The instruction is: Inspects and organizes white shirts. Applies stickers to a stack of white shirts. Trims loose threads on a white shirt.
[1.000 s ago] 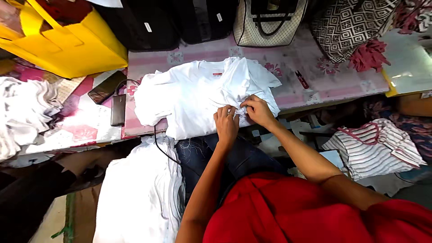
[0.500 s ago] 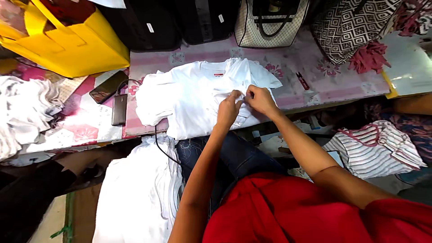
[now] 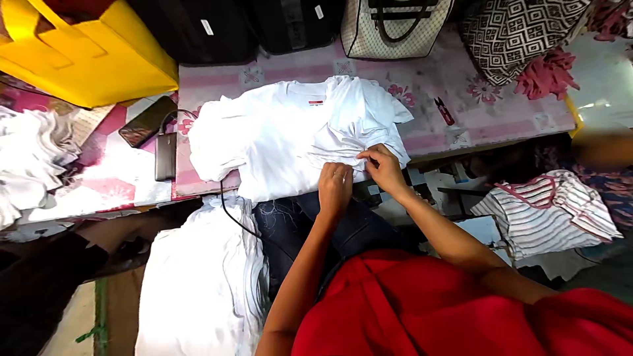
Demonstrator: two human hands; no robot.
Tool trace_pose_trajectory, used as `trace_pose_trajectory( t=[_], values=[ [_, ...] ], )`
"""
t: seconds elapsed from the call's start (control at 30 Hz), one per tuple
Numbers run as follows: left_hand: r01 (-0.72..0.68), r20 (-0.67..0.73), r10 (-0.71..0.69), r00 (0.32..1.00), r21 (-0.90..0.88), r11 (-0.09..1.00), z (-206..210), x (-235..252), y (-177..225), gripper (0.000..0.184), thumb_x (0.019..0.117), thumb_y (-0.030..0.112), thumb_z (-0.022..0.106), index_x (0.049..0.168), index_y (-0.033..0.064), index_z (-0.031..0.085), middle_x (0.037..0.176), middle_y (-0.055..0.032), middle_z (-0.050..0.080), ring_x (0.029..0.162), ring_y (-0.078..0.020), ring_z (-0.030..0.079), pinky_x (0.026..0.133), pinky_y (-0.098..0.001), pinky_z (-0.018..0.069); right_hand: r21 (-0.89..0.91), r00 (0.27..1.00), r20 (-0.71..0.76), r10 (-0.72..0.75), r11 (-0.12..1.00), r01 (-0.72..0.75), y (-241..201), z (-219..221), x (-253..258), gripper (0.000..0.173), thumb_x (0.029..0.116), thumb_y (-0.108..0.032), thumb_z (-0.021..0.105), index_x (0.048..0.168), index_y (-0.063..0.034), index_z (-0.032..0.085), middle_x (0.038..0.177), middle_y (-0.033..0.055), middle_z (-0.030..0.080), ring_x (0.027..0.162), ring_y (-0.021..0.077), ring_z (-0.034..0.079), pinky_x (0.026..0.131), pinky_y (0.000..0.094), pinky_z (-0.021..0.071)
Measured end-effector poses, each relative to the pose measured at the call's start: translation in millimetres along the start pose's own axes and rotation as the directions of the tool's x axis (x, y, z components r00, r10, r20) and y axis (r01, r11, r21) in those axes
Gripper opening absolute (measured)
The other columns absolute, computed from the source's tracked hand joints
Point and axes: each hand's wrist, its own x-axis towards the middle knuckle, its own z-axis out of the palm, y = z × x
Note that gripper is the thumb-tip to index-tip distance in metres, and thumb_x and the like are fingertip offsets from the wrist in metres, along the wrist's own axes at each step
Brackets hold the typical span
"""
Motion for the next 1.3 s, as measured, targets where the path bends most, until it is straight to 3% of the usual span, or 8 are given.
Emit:
trace_pose_trajectory(
  t=[0.27, 0.47, 0.63, 0.8, 0.9, 1.1, 1.2, 1.3],
  values=[
    [0.017, 0.17, -0.045, 0.984, 0.165, 0.986, 7.0, 36.7, 6.8, 0.043, 0.0953, 0.007, 0.063, 0.137, 0.0004, 0.063, 0.128, -0.02, 0.067, 0.119, -0.0391, 0.061, 0.099, -0.0575, 0.0461, -0.249, 1.0, 0.012, -0.023, 0.968, 0.026, -15.3, -7.0, 9.8, 0.019, 0.0994, -0.01, 0.061, 0.113, -0.002, 0.072, 0.109, 0.0187, 0.07, 0.1, 0.0359, 0.069, 0.083, 0.0557, 0.0562],
    [0.103, 0.143, -0.107, 0.984, 0.036, 0.994, 15.1, 27.2, 4.9, 0.037, 0.0931, 0.004, 0.064, 0.13, -0.0024, 0.067, 0.106, -0.0171, 0.074, 0.104, -0.0375, 0.065, 0.094, -0.0556, 0.0472, -0.418, 0.997, 0.033, -0.068, 0.905, 0.075, -33.3, -2.7, 25.0, 0.025, 0.091, -0.005, 0.071, 0.115, -0.0053, 0.066, 0.112, 0.0218, 0.062, 0.096, 0.0416, 0.065, 0.072, 0.0569, 0.0528],
    [0.089, 0.107, -0.091, 0.99, 0.025, 0.996, 7.5, -2.1, -4.5, 0.013, 0.0931, 0.003, 0.066, 0.093, 0.0017, 0.079, 0.095, -0.0156, 0.074, 0.099, -0.035, 0.067, 0.091, -0.0532, 0.0501, -0.19, 0.993, 0.008, 0.121, 0.975, -0.117, -17.7, -15.1, 8.8, 0.016, 0.0962, -0.002, 0.061, 0.111, 0.0005, 0.064, 0.1, 0.023, 0.067, 0.087, 0.0402, 0.068, 0.073, 0.0591, 0.0558],
    [0.012, -0.021, -0.01, 1.0, 0.095, 0.995, 4.7, 7.2, 15.4, 0.015, 0.0895, 0.007, 0.065, 0.097, -0.0011, 0.075, 0.099, -0.0185, 0.069, 0.099, -0.0369, 0.064, 0.086, -0.0501, 0.0522, 0.084, 0.97, -0.009, 0.243, 0.967, -0.242, -2.3, -9.5, -6.6, 0.015, 0.0994, -0.006, 0.062, 0.113, -0.0001, 0.061, 0.089, 0.0174, 0.067, 0.068, 0.0268, 0.066, 0.063, 0.0446, 0.0572],
    [0.164, 0.181, -0.172, 0.968, 0.056, 0.985, 12.7, 23.1, 16.0, 0.032, 0.0949, 0.019, 0.071, 0.12, -0.0017, 0.072, 0.12, -0.0232, 0.067, 0.117, -0.0416, 0.06, 0.099, -0.0557, 0.0486, 0.126, 0.972, 0.004, 0.235, 0.964, -0.234, 0.7, -9.9, -6.1, 0.016, 0.0978, -0.005, 0.062, 0.113, -0.0016, 0.063, 0.089, 0.0165, 0.067, 0.068, 0.0256, 0.063, 0.062, 0.0439, 0.0549],
    [0.098, 0.179, -0.062, 0.982, -0.202, 0.975, 11.9, 13.8, -2.0, 0.003, 0.0874, 0.0, 0.074, 0.09, -0.0018, 0.076, 0.096, -0.018, 0.073, 0.096, -0.0316, 0.07, 0.088, -0.0484, 0.0569, -0.067, 0.958, -0.172, 0.23, 0.967, -0.244, 40.9, -65.9, 35.8, 0.029, 0.1015, -0.012, 0.054, 0.121, 0.0069, 0.064, 0.114, 0.0235, 0.069, 0.101, 0.0324, 0.07, 0.09, 0.0495, 0.058],
    [0.13, 0.172, -0.098, 0.98, -0.187, 0.974, 3.9, -8.7, -2.3, 0.002, 0.0855, -0.002, 0.075, 0.086, -0.0014, 0.077, 0.091, -0.0168, 0.074, 0.091, -0.0285, 0.072, 0.085, -0.0447, 0.0585, -0.232, 0.894, -0.3, 0.332, 0.884, -0.406, 81.2, -111.5, 57.8, 0.04, 0.101, -0.012, 0.055, 0.134, 0.0102, 0.057, 0.138, 0.0353, 0.053, 0.131, 0.0491, 0.051, 0.11, 0.0599, 0.0422],
    [0.215, 0.26, -0.17, 0.95, -0.154, 0.964, -6.3, -34.6, 0.1, 0.009, 0.0901, 0.0, 0.069, 0.09, -0.0009, 0.078, 0.093, -0.0157, 0.075, 0.092, -0.0259, 0.073, 0.086, -0.0412, 0.0589, -0.363, 0.791, -0.384, 0.476, 0.71, -0.604, 128.0, -125.7, 63.6, 0.052, 0.1011, -0.014, 0.052, 0.148, 0.0057, 0.047, 0.153, 0.0381, 0.036, 0.142, 0.0576, 0.034, 0.112, 0.0711, 0.0312]
  ],
)
